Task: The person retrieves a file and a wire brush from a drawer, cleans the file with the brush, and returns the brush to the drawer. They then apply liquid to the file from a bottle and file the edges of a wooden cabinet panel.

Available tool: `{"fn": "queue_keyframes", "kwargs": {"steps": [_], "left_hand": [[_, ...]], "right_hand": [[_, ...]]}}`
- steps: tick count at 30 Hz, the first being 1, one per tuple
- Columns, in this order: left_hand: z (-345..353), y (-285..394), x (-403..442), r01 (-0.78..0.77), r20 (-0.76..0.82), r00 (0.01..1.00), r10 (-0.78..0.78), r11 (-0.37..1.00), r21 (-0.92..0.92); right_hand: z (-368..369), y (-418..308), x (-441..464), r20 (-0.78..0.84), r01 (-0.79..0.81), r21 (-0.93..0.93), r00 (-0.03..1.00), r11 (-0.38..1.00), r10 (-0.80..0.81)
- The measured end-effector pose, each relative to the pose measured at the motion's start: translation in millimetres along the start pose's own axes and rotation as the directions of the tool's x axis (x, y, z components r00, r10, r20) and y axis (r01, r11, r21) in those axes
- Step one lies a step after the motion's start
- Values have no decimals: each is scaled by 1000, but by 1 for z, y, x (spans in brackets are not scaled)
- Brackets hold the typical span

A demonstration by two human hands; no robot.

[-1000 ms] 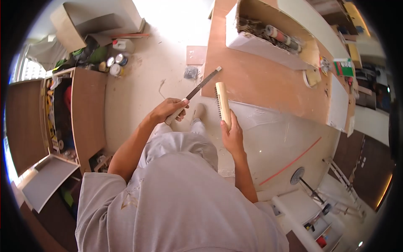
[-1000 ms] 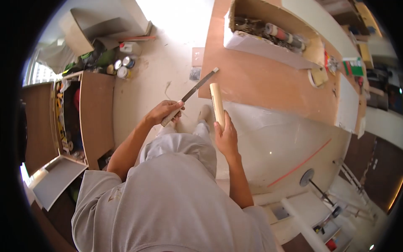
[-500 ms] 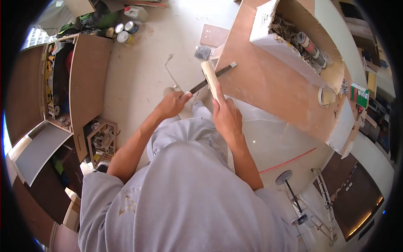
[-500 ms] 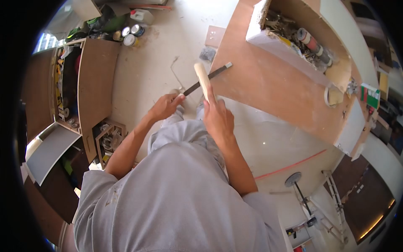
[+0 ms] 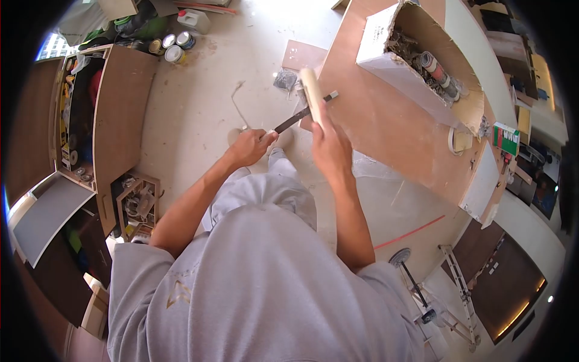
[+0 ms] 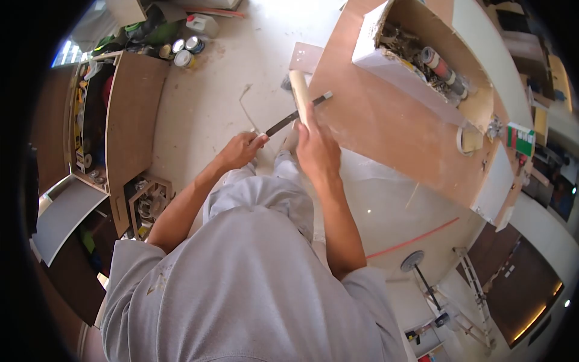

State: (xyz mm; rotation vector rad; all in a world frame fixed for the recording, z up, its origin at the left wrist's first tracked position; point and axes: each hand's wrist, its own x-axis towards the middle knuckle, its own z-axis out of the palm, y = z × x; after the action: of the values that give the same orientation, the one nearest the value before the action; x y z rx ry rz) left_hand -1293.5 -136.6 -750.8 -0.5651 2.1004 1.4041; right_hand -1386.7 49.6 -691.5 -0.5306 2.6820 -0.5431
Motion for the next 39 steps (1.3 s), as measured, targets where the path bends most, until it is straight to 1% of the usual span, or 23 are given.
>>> {"fn": "queue_keyframes", "kwargs": {"steps": [1,2,4,5,7,8,10,11,13,14,16,17,20,22,23,25,27,29,31,34,35,37,39], "left_hand": [[-1,-4,5,-26,-33,999,27,999,19],[-6,-3,6,-11,-9,1000,11,1000,13],[-9,2,6,20,51,998,-20,1000,-1],[-5,-6,10,-21,-1,1000,21,1000,-2],[11,-25,16,-110,-98,989,109,994,-2],[10,-17,14,-87,-92,992,84,996,-28],[3,2,-1,-32,-39,999,30,998,-62],[1,0,5,-61,-37,997,61,998,-14],[2,-14,12,-98,-23,995,100,993,65],[-1,-9,10,-29,3,1000,29,999,25],[-8,6,4,109,83,991,-106,993,-35],[-3,4,3,79,71,995,-76,996,-39],[1,-4,2,-13,-18,1000,12,999,-36],[7,-10,5,-84,-76,994,83,996,-15],[3,-12,12,-77,-69,995,76,997,-16],[4,-15,11,-44,-24,999,43,999,-28],[-3,0,3,21,6,1000,-21,998,-61],[5,11,-5,49,33,998,-46,995,-92],[2,12,-8,45,12,999,-44,994,-104],[13,-17,3,-30,-106,994,28,999,-15],[0,-1,-9,55,-46,997,-59,995,-81],[-7,-12,-17,90,-34,995,-94,989,-113],[-7,-23,-24,101,-30,994,-105,989,-105]], "right_hand": [[-22,0,-29,14,-8,-5,1000,1000,8],[-32,-1,-46,34,-20,-9,999,1000,20],[-17,-6,-53,137,-43,-82,989,996,54],[-7,-7,-57,179,-60,-120,980,991,81],[18,-6,-2,92,-32,-82,995,996,40],[24,-6,23,43,1,-60,999,998,2],[6,10,11,-61,23,-33,998,999,-25],[-4,17,11,-121,52,-25,991,998,-54],[-29,17,-41,45,-71,-59,996,996,73],[-36,17,-58,133,-130,-87,981,988,141],[3,11,-34,60,-58,-92,996,994,64],[17,12,-19,24,-29,-98,999,995,31],[14,12,37,28,-17,-137,999,990,21],[-7,26,17,-25,5,-94,1000,996,-8],[-20,31,-14,-52,19,-90,998,996,-23],[-26,28,-39,38,-36,-100,998,994,40],[-24,11,-45,224,-157,-150,956,976,188],[11,20,17,80,-60,-52,995,997,64],[3,22,47,8,-19,-60,1000,998,19],[-30,37,16,-137,61,-7,989,998,-61],[-37,46,-9,-158,98,12,983,995,-95],[-48,49,-54,-61,24,-40,998,999,-26],[-34,41,-60,50,-21,-64,998,998,24]]}}
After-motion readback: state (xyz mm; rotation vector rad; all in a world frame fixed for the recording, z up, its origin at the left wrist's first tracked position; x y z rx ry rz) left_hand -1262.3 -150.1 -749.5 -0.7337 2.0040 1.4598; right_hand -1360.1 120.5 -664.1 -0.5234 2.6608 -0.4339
